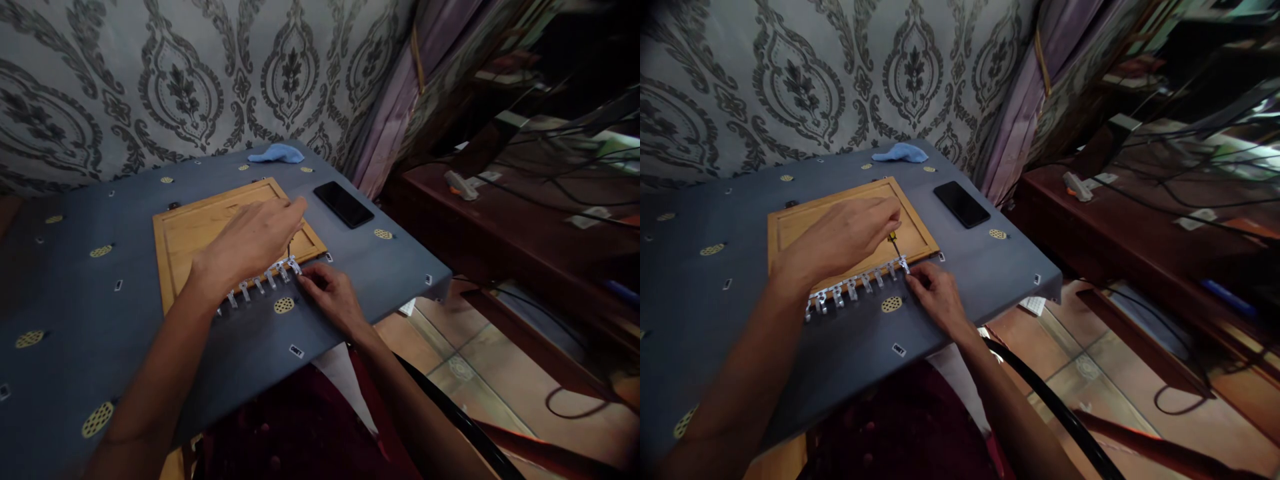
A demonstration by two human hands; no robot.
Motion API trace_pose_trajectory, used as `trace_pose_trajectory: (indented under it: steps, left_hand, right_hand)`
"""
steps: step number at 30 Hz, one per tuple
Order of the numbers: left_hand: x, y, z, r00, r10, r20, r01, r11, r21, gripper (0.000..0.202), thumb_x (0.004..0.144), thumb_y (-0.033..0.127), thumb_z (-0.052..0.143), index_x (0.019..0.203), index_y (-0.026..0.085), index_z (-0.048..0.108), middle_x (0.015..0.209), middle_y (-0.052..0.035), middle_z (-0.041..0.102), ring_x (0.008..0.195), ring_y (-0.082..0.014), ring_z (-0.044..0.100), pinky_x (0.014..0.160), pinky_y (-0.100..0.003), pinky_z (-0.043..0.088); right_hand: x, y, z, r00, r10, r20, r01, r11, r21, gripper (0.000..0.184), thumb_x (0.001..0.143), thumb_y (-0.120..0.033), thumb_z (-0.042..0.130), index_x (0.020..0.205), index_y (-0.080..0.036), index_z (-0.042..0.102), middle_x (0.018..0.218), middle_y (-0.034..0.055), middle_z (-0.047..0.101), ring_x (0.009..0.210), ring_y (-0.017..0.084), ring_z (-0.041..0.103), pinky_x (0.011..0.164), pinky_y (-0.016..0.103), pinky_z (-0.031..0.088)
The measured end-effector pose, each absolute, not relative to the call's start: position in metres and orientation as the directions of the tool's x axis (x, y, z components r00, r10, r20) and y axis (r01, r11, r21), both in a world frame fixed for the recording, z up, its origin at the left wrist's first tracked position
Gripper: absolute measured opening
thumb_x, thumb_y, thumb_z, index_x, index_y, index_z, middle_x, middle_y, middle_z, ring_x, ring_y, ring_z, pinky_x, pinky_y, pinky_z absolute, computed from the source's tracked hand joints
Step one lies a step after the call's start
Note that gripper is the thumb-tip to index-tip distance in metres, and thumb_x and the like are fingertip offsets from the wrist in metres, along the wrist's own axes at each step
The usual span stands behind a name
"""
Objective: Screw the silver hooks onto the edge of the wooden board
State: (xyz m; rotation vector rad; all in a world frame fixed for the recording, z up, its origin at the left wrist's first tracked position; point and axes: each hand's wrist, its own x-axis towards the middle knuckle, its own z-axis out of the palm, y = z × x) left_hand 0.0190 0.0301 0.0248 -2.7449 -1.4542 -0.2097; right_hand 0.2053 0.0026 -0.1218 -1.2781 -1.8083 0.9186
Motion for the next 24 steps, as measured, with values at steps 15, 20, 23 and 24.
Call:
trace_pose_trajectory:
  steps: [15, 20, 23, 24]
  left_hand:
    - [0.023, 0.028, 0.025, 0.552, 0.823, 0.133, 0.828, -0.56, 0.025, 0.022, 0.106, 0.028, 0.039, 0.104, 0.017, 0.058, 0.095, -0.0062, 0.068, 0.083, -0.0213, 0.063, 0.066, -0.033, 0.038]
    - [0.033, 0.033, 0.018, 0.525, 0.834, 0.171, 0.845, -0.535, 0.011, 0.025, 0.106, 0.031, 0.04, 0.108, 0.015, 0.059, 0.097, -0.0076, 0.07, 0.088, -0.0225, 0.065, 0.069, -0.033, 0.04]
    - [0.035, 0.036, 0.013, 0.522, 0.831, 0.195, 0.844, -0.535, 0.021, 0.023, 0.106, 0.027, 0.04, 0.11, 0.014, 0.058, 0.102, -0.0081, 0.07, 0.092, -0.0231, 0.066, 0.071, -0.033, 0.042]
    - [0.034, 0.037, 0.011, 0.522, 0.828, 0.203, 0.842, -0.539, 0.031, 0.022, 0.106, 0.026, 0.039, 0.11, 0.014, 0.057, 0.104, -0.0081, 0.07, 0.093, -0.0231, 0.066, 0.071, -0.033, 0.042]
  right_hand:
    - [0.204, 0.002, -0.119, -0.247, 0.956, 0.157, 0.431, 0.254, -0.866, 0.017, 0.089, -0.033, 0.059, 0.087, -0.02, 0.069, 0.081, 0.0048, 0.069, 0.071, 0.018, 0.06, 0.067, 0.031, 0.045]
    - [0.205, 0.002, -0.12, -0.247, 0.955, 0.162, 0.434, 0.259, -0.863, 0.016, 0.088, -0.033, 0.059, 0.086, -0.021, 0.069, 0.079, 0.0039, 0.069, 0.07, 0.018, 0.059, 0.066, 0.031, 0.044]
    - [0.205, 0.003, -0.12, -0.247, 0.956, 0.158, 0.437, 0.255, -0.863, 0.016, 0.088, -0.033, 0.059, 0.086, -0.021, 0.069, 0.078, 0.004, 0.069, 0.069, 0.018, 0.059, 0.066, 0.032, 0.044]
    - [0.205, 0.003, -0.12, -0.247, 0.956, 0.158, 0.439, 0.256, -0.861, 0.016, 0.088, -0.033, 0.059, 0.086, -0.021, 0.069, 0.078, 0.0041, 0.069, 0.069, 0.018, 0.059, 0.065, 0.032, 0.044]
